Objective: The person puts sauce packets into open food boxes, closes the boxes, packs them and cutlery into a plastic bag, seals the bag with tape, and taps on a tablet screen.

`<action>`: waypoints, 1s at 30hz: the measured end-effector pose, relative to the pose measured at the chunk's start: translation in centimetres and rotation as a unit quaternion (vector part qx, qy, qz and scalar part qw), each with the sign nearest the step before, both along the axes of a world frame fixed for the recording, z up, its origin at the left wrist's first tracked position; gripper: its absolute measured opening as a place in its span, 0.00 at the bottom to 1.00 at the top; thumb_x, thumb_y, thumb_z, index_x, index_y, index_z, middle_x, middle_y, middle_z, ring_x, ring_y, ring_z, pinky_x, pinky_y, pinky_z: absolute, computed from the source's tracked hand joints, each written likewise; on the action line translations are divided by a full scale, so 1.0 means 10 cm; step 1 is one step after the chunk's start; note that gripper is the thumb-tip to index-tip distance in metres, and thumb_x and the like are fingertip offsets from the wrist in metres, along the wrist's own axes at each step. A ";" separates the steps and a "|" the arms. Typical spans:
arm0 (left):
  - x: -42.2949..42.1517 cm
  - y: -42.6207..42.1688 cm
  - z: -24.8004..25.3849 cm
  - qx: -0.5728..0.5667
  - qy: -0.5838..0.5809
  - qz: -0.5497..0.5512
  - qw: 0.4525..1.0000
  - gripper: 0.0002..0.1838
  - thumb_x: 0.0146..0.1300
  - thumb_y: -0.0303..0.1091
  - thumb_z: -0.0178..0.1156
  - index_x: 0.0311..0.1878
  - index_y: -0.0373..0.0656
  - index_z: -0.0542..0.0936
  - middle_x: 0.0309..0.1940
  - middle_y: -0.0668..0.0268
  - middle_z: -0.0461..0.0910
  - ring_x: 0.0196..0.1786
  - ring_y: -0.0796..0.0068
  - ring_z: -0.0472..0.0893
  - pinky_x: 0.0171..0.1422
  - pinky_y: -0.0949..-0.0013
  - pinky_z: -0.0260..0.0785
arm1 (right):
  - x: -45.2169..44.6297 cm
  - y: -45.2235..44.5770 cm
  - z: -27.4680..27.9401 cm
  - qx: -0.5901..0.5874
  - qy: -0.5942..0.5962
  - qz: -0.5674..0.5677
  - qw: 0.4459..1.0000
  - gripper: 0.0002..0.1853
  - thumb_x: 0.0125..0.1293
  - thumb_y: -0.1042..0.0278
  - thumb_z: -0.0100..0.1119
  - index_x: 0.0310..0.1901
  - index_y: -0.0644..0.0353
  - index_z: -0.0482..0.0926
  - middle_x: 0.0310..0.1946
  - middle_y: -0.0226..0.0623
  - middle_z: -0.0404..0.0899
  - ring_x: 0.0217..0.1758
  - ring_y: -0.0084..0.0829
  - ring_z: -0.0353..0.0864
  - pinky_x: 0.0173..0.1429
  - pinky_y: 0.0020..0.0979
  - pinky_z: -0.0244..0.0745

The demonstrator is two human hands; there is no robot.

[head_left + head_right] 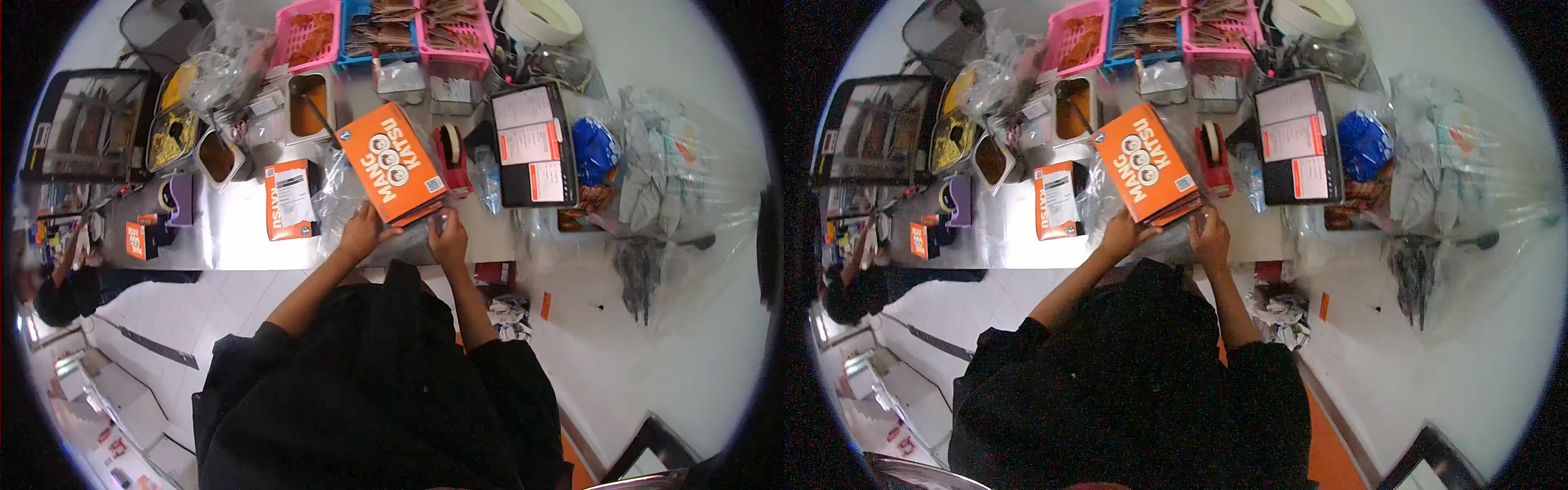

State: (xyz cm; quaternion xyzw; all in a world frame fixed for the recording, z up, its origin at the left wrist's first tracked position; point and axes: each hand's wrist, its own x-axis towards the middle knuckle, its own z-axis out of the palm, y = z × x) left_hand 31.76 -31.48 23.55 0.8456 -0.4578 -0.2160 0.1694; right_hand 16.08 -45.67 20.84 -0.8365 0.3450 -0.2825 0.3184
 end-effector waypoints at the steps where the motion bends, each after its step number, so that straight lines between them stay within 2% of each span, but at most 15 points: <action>1: -0.02 -0.04 -0.01 0.036 -0.060 0.002 0.998 0.52 0.44 0.70 0.58 0.61 0.34 0.62 0.51 0.49 0.69 0.50 0.51 0.75 0.50 0.56 0.73 | 0.03 0.09 0.13 -0.027 -0.008 -0.025 0.999 0.12 0.57 0.65 0.61 0.36 0.61 0.71 0.35 0.43 0.77 0.30 0.47 0.77 0.34 0.40 0.74; 4: 0.08 0.01 0.25 0.019 -0.095 -0.007 0.995 0.52 0.43 0.71 0.57 0.61 0.33 0.63 0.49 0.50 0.71 0.51 0.53 0.73 0.54 0.56 0.71 | -0.03 0.38 0.26 -0.105 -0.048 -0.022 0.993 0.14 0.58 0.65 0.59 0.42 0.63 0.69 0.43 0.45 0.75 0.36 0.47 0.77 0.40 0.41 0.73; 5: 0.14 0.03 0.40 0.044 -0.097 -0.026 0.994 0.47 0.49 0.65 0.57 0.61 0.33 0.64 0.51 0.50 0.71 0.60 0.54 0.67 0.64 0.55 0.62 | -0.12 0.46 0.04 -0.131 -0.071 0.027 0.989 0.15 0.60 0.66 0.56 0.45 0.63 0.69 0.46 0.46 0.73 0.40 0.47 0.77 0.44 0.41 0.73; 8: 0.41 0.25 0.12 -0.015 -0.275 -0.102 0.956 0.39 0.56 0.58 0.55 0.61 0.33 0.66 0.57 0.52 0.70 0.68 0.54 0.58 0.72 0.55 0.49 | 0.12 0.62 0.15 0.035 -0.040 0.271 0.961 0.19 0.65 0.67 0.50 0.56 0.66 0.65 0.56 0.50 0.67 0.55 0.49 0.70 0.57 0.42 0.67; 9: 0.46 0.29 0.10 0.057 -0.211 -0.121 0.968 0.31 0.60 0.51 0.53 0.61 0.38 0.69 0.65 0.55 0.63 0.72 0.53 0.51 0.74 0.55 0.44 | 0.27 0.72 0.24 0.130 -0.011 0.360 0.924 0.21 0.67 0.67 0.47 0.60 0.67 0.63 0.60 0.51 0.64 0.60 0.50 0.67 0.62 0.42 0.64; 12: 0.49 0.43 -0.14 0.004 -0.285 -0.212 0.935 0.30 0.60 0.46 0.55 0.63 0.40 0.68 0.69 0.51 0.53 0.74 0.53 0.46 0.74 0.52 0.42 | 0.80 1.07 0.24 0.122 -0.006 0.242 0.963 0.28 0.67 0.71 0.43 0.68 0.63 0.54 0.65 0.53 0.58 0.70 0.48 0.56 0.72 0.38 0.49; 13: 0.49 0.45 -0.25 0.120 -0.189 -0.166 0.960 0.42 0.52 0.48 0.63 0.69 0.45 0.60 0.72 0.49 0.42 0.74 0.52 0.43 0.72 0.50 0.47 | 0.90 1.00 0.15 0.124 0.006 0.222 0.967 0.28 0.67 0.71 0.42 0.68 0.64 0.53 0.66 0.53 0.57 0.70 0.48 0.55 0.72 0.38 0.49; 17: 0.58 0.68 -0.37 0.093 -0.084 -0.074 0.989 0.64 0.34 0.52 0.73 0.73 0.51 0.45 0.72 0.45 0.30 0.72 0.42 0.48 0.67 0.49 0.56 | 1.02 0.68 -0.15 0.100 0.047 0.187 0.976 0.27 0.69 0.71 0.41 0.68 0.66 0.53 0.67 0.54 0.55 0.71 0.47 0.53 0.72 0.38 0.49; 20: 0.69 0.70 -0.51 0.096 0.004 -0.052 0.994 0.63 0.36 0.50 0.73 0.73 0.50 0.45 0.71 0.43 0.31 0.70 0.39 0.50 0.68 0.51 0.56 | 1.01 0.70 -0.06 0.084 0.049 0.193 0.976 0.25 0.69 0.69 0.41 0.66 0.67 0.57 0.65 0.55 0.58 0.69 0.48 0.57 0.70 0.39 0.53; 21: 0.67 0.65 -0.48 0.154 0.010 -0.053 0.987 0.57 0.42 0.49 0.71 0.72 0.48 0.47 0.71 0.44 0.37 0.69 0.38 0.53 0.68 0.54 0.57 | 1.03 0.71 0.01 0.080 0.043 0.196 0.976 0.24 0.69 0.68 0.41 0.65 0.68 0.59 0.65 0.55 0.59 0.69 0.49 0.58 0.70 0.39 0.54; 22: 0.69 0.65 -0.56 0.114 -0.118 -0.169 0.972 0.46 0.50 0.47 0.66 0.70 0.44 0.56 0.70 0.45 0.49 0.68 0.39 0.56 0.68 0.55 0.57 | 1.02 0.69 0.06 0.069 0.056 0.200 0.976 0.22 0.69 0.67 0.42 0.62 0.69 0.63 0.61 0.55 0.63 0.65 0.50 0.62 0.68 0.41 0.57; 23: 0.70 0.56 -0.03 0.148 -0.145 -0.222 0.953 0.34 0.58 0.47 0.60 0.64 0.42 0.65 0.66 0.49 0.60 0.66 0.45 0.62 0.67 0.56 0.59 | 1.02 0.71 0.11 0.058 0.066 0.205 0.975 0.20 0.69 0.66 0.43 0.59 0.69 0.66 0.58 0.55 0.67 0.62 0.51 0.65 0.65 0.43 0.59; 25: 0.77 0.82 0.70 -0.133 0.157 -0.119 0.971 0.26 0.58 0.43 0.60 0.57 0.41 0.72 0.60 0.51 0.68 0.62 0.53 0.69 0.63 0.57 0.63 | 1.19 0.94 0.64 0.089 -0.011 0.155 0.984 0.14 0.68 0.70 0.45 0.51 0.68 0.72 0.49 0.51 0.73 0.53 0.49 0.72 0.59 0.41 0.66; 28: 1.18 1.63 1.19 -0.252 0.093 0.159 0.950 0.22 0.57 0.37 0.62 0.55 0.41 0.72 0.54 0.55 0.73 0.53 0.57 0.75 0.57 0.60 0.66 | 1.53 1.43 1.08 -0.015 -0.111 0.212 0.971 0.11 0.63 0.77 0.48 0.46 0.66 0.75 0.43 0.48 0.75 0.46 0.46 0.75 0.52 0.39 0.71; 30: 1.81 2.33 1.09 -0.377 -0.068 0.467 0.797 0.21 0.56 0.33 0.64 0.51 0.39 0.71 0.47 0.59 0.74 0.48 0.63 0.73 0.55 0.63 0.65 | 1.93 1.91 1.17 0.002 -0.146 0.297 0.944 0.11 0.60 0.81 0.49 0.44 0.65 0.75 0.40 0.46 0.75 0.43 0.45 0.76 0.49 0.38 0.72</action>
